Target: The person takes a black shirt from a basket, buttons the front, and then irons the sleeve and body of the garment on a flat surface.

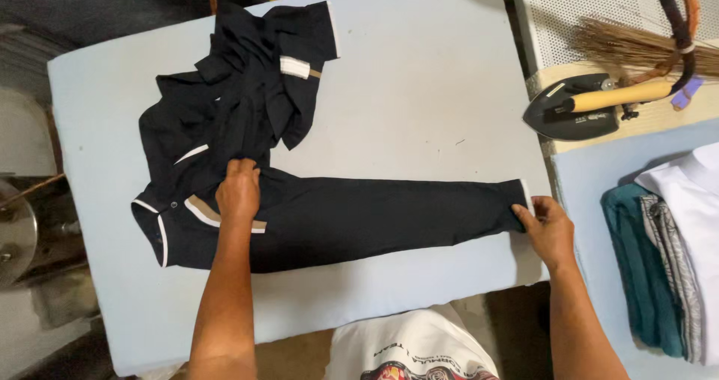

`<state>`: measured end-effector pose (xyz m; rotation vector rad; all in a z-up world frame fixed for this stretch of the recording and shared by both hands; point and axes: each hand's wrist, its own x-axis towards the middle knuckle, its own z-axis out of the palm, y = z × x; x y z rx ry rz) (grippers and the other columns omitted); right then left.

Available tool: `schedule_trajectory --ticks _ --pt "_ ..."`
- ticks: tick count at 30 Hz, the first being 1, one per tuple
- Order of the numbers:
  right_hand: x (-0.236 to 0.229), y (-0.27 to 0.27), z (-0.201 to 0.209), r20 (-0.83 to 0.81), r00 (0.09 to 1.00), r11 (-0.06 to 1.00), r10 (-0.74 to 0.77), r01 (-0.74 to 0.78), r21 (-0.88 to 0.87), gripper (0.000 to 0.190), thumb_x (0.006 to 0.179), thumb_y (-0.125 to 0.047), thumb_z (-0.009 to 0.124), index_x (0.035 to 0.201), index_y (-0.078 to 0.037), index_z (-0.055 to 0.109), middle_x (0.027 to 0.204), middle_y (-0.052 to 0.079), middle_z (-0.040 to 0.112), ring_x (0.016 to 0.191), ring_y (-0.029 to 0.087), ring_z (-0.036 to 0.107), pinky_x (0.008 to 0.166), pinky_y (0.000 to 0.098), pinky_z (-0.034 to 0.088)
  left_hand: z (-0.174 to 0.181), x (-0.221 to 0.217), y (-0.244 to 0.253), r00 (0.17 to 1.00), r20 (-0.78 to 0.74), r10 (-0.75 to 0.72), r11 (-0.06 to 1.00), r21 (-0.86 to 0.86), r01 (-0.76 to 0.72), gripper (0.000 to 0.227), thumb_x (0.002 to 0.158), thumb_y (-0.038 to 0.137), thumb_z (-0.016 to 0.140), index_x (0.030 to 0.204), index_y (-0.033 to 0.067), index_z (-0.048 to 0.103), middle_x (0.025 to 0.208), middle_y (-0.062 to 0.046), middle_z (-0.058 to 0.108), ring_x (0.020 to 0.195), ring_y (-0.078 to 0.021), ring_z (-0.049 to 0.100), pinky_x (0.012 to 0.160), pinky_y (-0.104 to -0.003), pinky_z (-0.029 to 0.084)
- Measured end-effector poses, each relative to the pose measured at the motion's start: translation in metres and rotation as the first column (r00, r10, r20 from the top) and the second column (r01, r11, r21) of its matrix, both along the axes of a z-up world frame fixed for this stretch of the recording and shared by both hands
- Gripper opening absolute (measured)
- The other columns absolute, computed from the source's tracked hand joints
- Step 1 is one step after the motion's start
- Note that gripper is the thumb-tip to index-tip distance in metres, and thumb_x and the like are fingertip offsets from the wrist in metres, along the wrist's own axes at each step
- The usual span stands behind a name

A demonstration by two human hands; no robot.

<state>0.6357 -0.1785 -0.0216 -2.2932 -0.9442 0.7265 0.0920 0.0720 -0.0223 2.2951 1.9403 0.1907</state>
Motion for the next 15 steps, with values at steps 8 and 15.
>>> schedule_trajectory --ticks 8,15 --pt "-0.023 -0.005 0.017 -0.321 0.811 0.861 -0.488 0.387 -0.331 0.045 0.1 -0.037 0.073 0.121 0.001 0.058 0.09 0.023 0.072 0.075 0.029 0.069 0.063 0.0361 0.053 0.015 0.089 -0.076 0.94 0.12 -0.319 0.945 0.121 0.305 0.039 0.097 0.021 0.071 0.131 0.0055 0.064 0.136 -0.015 0.06 0.112 -0.0335 0.065 0.092 -0.048 0.05" --pt "-0.016 -0.014 0.0 -0.443 0.882 0.969 -0.16 0.225 0.098 0.05 0.088 -0.019 0.078 0.131 -0.004 0.056 0.096 0.009 0.073 0.081 0.014 0.066 0.067 0.0278 0.054 0.006 0.199 -0.139 0.743 0.254 -0.619 0.763 -0.031 0.646 0.057 0.091 0.039 0.07 0.137 0.0078 0.061 0.15 -0.017 0.051 0.142 -0.04 0.04 0.115 -0.061 0.028"
